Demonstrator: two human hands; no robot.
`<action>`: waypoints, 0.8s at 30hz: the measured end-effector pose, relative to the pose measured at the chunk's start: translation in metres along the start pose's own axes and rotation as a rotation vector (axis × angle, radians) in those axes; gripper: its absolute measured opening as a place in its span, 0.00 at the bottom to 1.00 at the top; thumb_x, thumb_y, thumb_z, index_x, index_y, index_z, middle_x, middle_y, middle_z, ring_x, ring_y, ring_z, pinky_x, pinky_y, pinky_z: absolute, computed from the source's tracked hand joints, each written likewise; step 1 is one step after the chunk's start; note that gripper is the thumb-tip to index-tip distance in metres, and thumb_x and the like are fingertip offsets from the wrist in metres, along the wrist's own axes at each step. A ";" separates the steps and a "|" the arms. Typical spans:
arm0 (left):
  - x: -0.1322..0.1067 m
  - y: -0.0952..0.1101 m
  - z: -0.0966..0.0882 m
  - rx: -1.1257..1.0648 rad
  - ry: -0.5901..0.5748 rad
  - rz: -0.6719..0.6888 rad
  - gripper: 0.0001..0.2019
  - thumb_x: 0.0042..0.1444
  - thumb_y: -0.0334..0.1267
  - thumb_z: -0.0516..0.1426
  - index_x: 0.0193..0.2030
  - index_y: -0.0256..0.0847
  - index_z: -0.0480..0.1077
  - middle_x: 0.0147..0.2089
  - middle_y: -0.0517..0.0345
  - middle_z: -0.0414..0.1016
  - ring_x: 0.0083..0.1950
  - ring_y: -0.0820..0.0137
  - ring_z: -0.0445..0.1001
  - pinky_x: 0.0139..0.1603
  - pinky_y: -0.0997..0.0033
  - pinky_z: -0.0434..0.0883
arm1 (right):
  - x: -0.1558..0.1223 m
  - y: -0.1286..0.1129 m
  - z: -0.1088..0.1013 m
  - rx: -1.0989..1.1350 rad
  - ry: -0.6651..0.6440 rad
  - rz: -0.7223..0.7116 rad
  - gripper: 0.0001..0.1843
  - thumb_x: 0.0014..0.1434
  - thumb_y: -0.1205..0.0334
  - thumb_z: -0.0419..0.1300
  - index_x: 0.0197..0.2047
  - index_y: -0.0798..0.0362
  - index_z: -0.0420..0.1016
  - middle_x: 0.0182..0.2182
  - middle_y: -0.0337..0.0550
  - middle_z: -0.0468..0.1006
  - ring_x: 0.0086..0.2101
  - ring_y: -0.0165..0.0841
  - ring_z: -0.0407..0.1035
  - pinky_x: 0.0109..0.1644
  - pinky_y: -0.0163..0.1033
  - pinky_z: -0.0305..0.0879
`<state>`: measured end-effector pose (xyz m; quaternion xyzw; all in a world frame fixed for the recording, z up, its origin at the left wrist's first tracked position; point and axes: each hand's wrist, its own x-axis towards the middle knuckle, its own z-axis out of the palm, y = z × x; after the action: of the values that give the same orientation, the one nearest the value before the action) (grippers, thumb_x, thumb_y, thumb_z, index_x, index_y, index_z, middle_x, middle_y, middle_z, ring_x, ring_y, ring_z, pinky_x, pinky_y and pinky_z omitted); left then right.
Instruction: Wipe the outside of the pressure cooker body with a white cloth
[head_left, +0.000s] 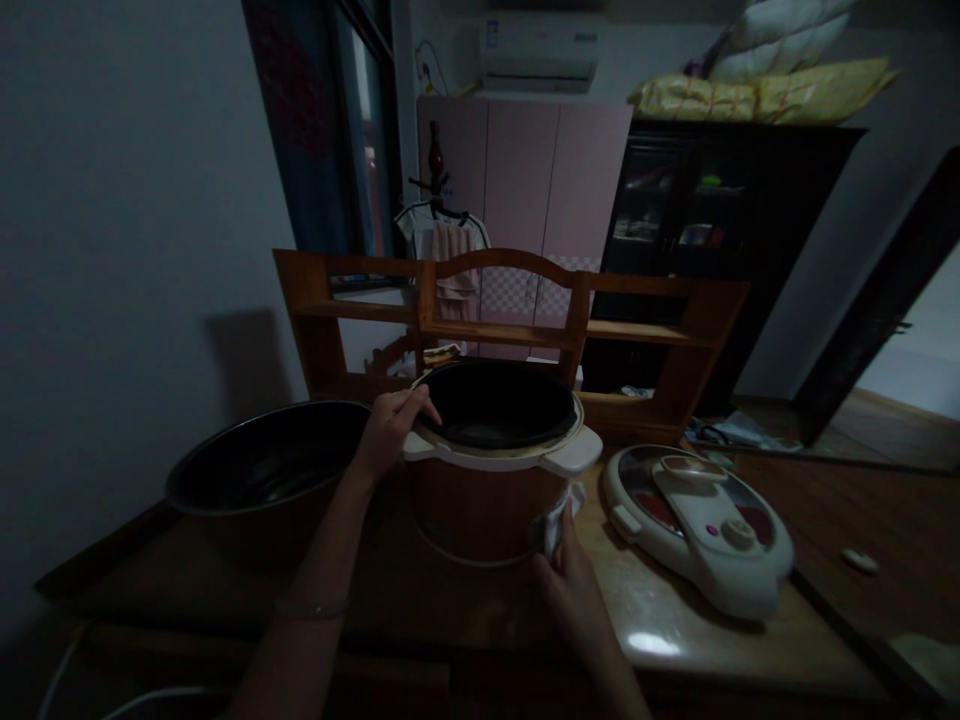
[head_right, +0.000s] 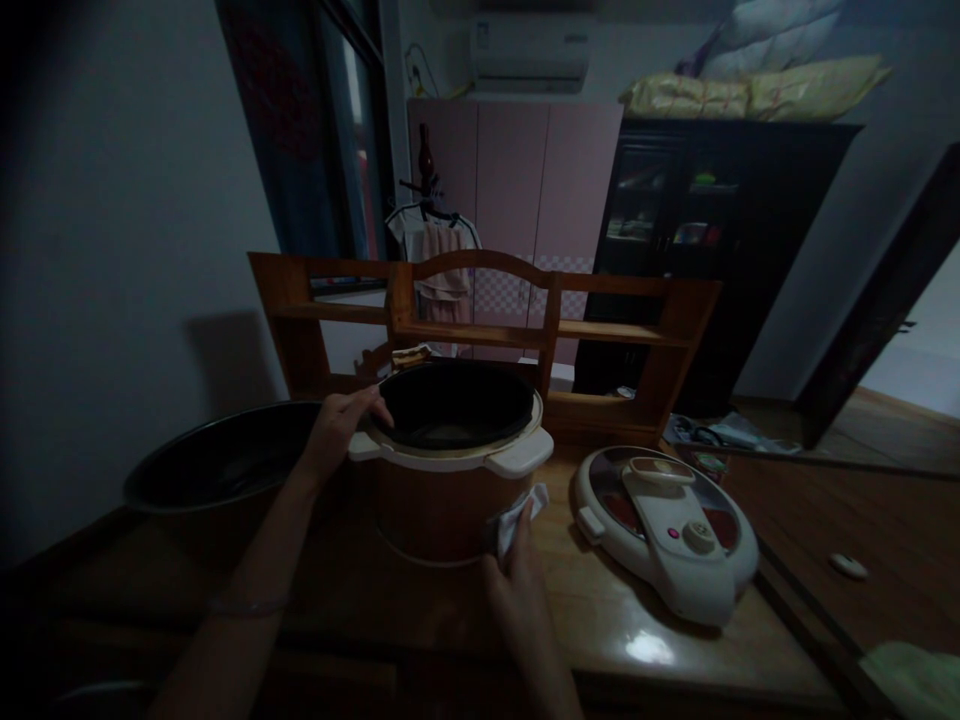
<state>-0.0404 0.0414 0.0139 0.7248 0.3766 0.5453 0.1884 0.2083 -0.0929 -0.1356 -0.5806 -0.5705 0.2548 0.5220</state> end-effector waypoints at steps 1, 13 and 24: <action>0.000 0.000 0.000 0.000 0.001 0.001 0.26 0.65 0.49 0.48 0.22 0.39 0.77 0.27 0.56 0.77 0.32 0.68 0.73 0.40 0.68 0.66 | 0.000 -0.004 -0.001 -0.011 0.000 0.005 0.46 0.59 0.64 0.53 0.75 0.54 0.35 0.70 0.51 0.53 0.68 0.42 0.51 0.69 0.55 0.51; 0.000 0.001 0.000 -0.002 -0.011 -0.007 0.26 0.64 0.49 0.48 0.23 0.39 0.76 0.27 0.56 0.76 0.32 0.68 0.73 0.38 0.69 0.66 | 0.014 -0.019 -0.002 -0.131 0.084 -0.116 0.45 0.64 0.56 0.52 0.75 0.61 0.31 0.72 0.57 0.45 0.70 0.44 0.42 0.70 0.55 0.48; 0.000 0.000 0.000 0.011 -0.001 0.007 0.26 0.65 0.49 0.48 0.23 0.39 0.77 0.28 0.55 0.78 0.34 0.67 0.74 0.42 0.69 0.66 | 0.012 0.017 0.000 -0.104 0.087 -0.105 0.46 0.57 0.65 0.54 0.75 0.52 0.41 0.61 0.48 0.71 0.61 0.45 0.64 0.64 0.51 0.62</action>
<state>-0.0405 0.0413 0.0142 0.7275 0.3769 0.5435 0.1827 0.2176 -0.0789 -0.1476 -0.5868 -0.5893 0.1716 0.5282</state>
